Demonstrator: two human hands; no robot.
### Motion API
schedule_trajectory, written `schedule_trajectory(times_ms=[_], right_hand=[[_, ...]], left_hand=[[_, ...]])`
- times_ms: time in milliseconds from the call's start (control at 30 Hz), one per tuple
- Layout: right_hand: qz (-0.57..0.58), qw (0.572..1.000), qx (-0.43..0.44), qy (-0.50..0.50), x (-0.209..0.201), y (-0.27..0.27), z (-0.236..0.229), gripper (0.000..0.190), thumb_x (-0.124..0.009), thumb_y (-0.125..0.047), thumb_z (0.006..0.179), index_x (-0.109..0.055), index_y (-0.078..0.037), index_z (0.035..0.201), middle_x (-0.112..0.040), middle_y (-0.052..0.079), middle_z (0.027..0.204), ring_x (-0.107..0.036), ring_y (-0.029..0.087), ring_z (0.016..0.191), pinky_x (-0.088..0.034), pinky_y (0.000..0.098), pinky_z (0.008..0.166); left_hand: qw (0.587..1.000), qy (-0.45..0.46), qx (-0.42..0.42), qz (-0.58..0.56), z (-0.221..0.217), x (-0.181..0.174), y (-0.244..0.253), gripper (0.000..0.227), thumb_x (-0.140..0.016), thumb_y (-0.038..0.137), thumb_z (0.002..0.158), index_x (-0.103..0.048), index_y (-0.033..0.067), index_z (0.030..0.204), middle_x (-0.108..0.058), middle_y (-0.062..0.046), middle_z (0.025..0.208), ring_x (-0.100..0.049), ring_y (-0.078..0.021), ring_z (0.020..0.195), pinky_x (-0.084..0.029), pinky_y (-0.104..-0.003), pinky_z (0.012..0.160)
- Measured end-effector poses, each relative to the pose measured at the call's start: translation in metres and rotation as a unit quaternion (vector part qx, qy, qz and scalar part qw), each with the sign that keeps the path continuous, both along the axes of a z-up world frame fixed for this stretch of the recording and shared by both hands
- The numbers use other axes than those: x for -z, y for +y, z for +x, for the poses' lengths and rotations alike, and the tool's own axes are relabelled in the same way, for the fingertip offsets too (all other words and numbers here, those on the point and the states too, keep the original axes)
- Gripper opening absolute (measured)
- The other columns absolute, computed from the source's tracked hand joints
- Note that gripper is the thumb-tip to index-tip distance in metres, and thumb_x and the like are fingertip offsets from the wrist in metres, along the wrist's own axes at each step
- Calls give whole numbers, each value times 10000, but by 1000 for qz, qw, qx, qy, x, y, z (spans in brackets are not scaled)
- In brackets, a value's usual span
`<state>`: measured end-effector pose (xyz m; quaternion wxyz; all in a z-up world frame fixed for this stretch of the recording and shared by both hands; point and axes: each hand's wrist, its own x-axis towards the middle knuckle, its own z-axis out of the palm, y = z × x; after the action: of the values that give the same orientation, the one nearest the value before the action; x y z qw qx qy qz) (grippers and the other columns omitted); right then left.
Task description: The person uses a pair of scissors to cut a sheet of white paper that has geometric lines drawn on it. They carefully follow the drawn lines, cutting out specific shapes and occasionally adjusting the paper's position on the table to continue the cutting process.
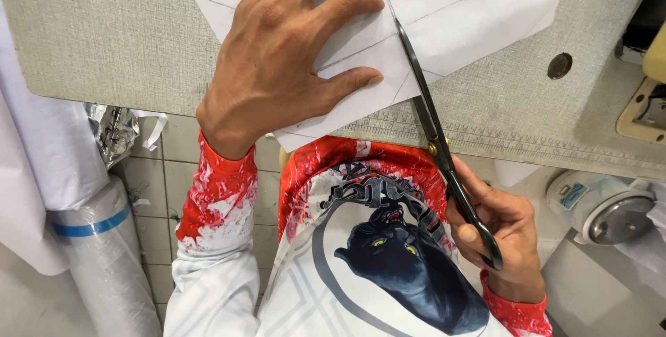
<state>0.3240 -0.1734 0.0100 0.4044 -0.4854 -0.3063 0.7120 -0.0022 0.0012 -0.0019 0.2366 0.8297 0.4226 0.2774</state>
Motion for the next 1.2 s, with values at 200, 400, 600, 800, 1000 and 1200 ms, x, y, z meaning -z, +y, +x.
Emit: schedule_trajectory(times_ms=[200,400,600,800,1000,1200], right_hand=[[61,996,-6,66,-3,-1,-5,555,-694,60,907,-499,56,1427,-274,406,1603,-287,527,1560,-369,699,1232],[37,997,22,60,-6,-1,-4,463,-728,39,888,-588,74,1328,-318,404,1600,-345,498,1545,-421,649,1186],[-15,999,8,-27,-15,15,-10,812,-757,-80,779,-417,136,1484,-588,327,1387,-354,100,528,-261,186,381],[12,999,-6,31,-8,20,-10,784,-790,-69,855,-411,121,1513,-687,233,1210,-394,107,591,-291,182,371],[6,998,-28,51,-7,23,-10,800,-795,-84,889,-368,116,1536,-696,175,1088,-342,81,591,-278,159,345],[-14,1000,-3,10,-4,18,-10,854,-764,-48,792,-357,157,1514,-488,276,1522,-343,126,651,-314,224,588]], left_hand=[[1000,-2,7,5,0,0,1,554,-992,352,896,-638,65,1210,-551,-187,1392,-543,-414,1191,-450,-532,974],[1000,-7,3,1,-1,0,0,547,-989,344,891,-651,69,1222,-565,-189,1398,-556,-423,1199,-454,-543,980],[1000,-19,15,4,0,-2,2,534,-968,338,907,-635,44,1203,-553,-194,1377,-543,-416,1181,-446,-538,982],[1000,-15,12,4,-1,-4,2,531,-965,338,916,-604,54,1183,-561,-189,1371,-552,-408,1174,-447,-530,981],[1000,-23,6,-1,-1,-1,1,517,-959,354,908,-602,56,1134,-579,-201,1350,-553,-416,1169,-444,-532,979],[1000,-18,8,4,-1,0,1,519,-961,361,910,-602,54,1125,-578,-201,1343,-550,-412,1163,-445,-529,971]])
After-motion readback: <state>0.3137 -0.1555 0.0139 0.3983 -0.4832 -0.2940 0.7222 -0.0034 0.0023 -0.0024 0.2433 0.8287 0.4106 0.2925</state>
